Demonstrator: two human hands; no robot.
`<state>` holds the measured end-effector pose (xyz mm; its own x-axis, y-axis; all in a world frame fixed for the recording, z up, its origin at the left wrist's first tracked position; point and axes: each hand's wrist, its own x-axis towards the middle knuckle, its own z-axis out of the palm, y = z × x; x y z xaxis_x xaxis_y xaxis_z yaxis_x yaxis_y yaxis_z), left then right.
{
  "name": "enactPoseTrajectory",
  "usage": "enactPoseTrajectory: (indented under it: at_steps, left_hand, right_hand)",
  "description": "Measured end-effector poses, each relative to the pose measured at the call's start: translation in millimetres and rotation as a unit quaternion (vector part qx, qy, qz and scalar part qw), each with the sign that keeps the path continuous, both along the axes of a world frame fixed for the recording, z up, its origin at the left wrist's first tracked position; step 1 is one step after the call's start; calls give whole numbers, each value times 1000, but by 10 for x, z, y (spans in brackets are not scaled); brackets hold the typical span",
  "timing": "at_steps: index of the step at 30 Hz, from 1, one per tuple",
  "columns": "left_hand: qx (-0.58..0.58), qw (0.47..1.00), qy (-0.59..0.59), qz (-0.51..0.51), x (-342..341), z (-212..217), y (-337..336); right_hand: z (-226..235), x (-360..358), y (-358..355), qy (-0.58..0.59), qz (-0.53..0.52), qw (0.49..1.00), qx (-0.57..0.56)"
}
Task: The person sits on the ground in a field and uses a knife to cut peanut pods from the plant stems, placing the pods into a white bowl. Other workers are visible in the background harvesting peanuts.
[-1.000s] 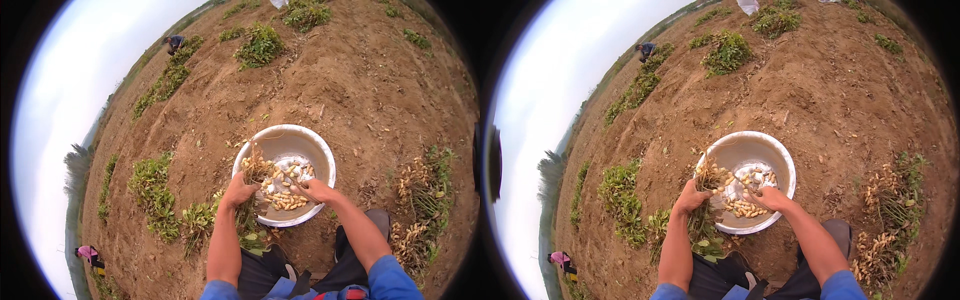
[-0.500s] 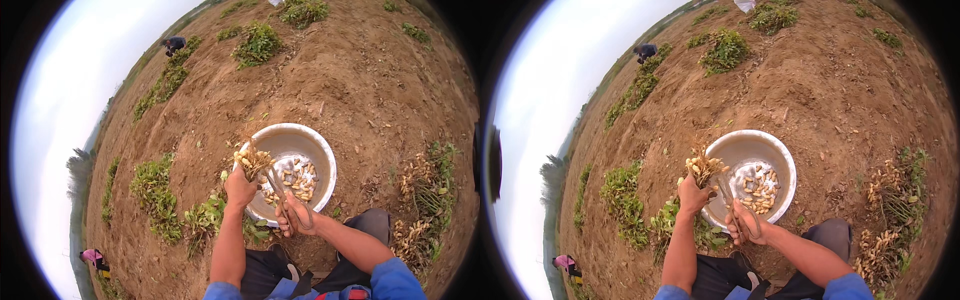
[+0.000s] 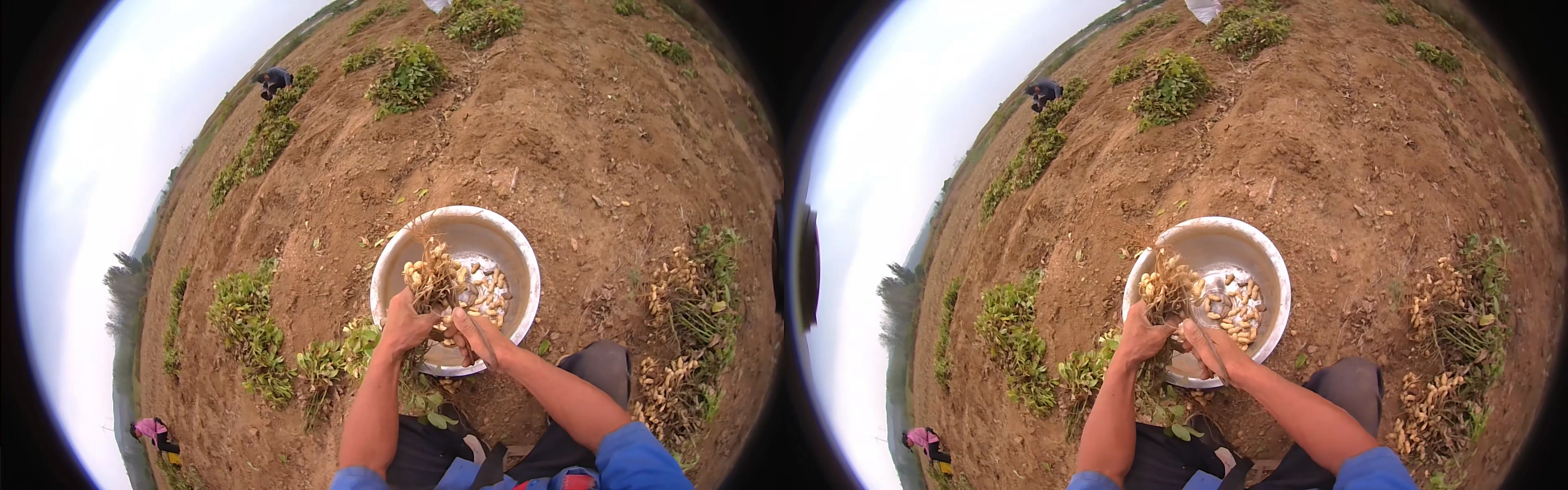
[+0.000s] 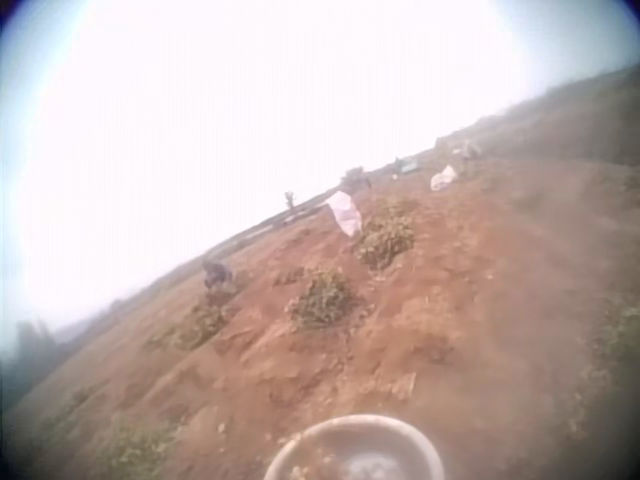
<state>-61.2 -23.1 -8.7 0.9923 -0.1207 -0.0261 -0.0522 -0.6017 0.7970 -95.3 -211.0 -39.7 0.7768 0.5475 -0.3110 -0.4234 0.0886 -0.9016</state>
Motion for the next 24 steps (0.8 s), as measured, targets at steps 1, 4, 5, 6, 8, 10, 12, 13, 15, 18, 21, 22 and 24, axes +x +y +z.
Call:
enactPoseTrajectory:
  at_steps: [1,4,5,6,8,10,12,13,15,18,21,22,24]
  left_hand:
    - [-38,999,12,-20,-3,1,-22]
    - [-44,991,119,-37,12,172,-150]
    - [-17,992,112,-49,-18,185,-113]
    - [0,993,97,-68,11,181,-139]
    - [-86,984,128,-91,-23,277,-205]
    - [-149,973,161,-76,-34,245,-202]
    - [-185,964,174,-74,-21,153,-194]
    - [-199,963,169,-64,-28,125,-192]
    - [-225,957,175,-56,-42,158,-185]
    - [-213,949,228,-50,-16,175,-71]
    - [-272,938,213,-8,-50,217,-162]
    - [-285,936,207,11,-57,211,-183]
    - [-303,935,178,38,-71,129,-195]
  right_hand:
    - [-1,7,-18,19,-6,1000,13]
    - [99,93,-122,51,-39,998,17]
    - [37,93,-104,50,-14,999,3]
    - [1,119,-85,35,5,999,-7]
    - [51,115,-37,1,-15,998,-54]
    - [-32,124,-19,-1,-23,998,-53]
    - [-44,161,-67,-23,-29,997,-69]
    - [-43,166,-71,-33,-31,996,-74]
    - [-48,147,-71,-20,-33,996,-81]
    - [-72,108,-47,-41,-39,993,-100]
    - [-228,100,62,-112,-53,975,-185]
    - [-339,103,81,-137,-55,971,-190]
    - [-442,88,106,-189,-59,960,-198]
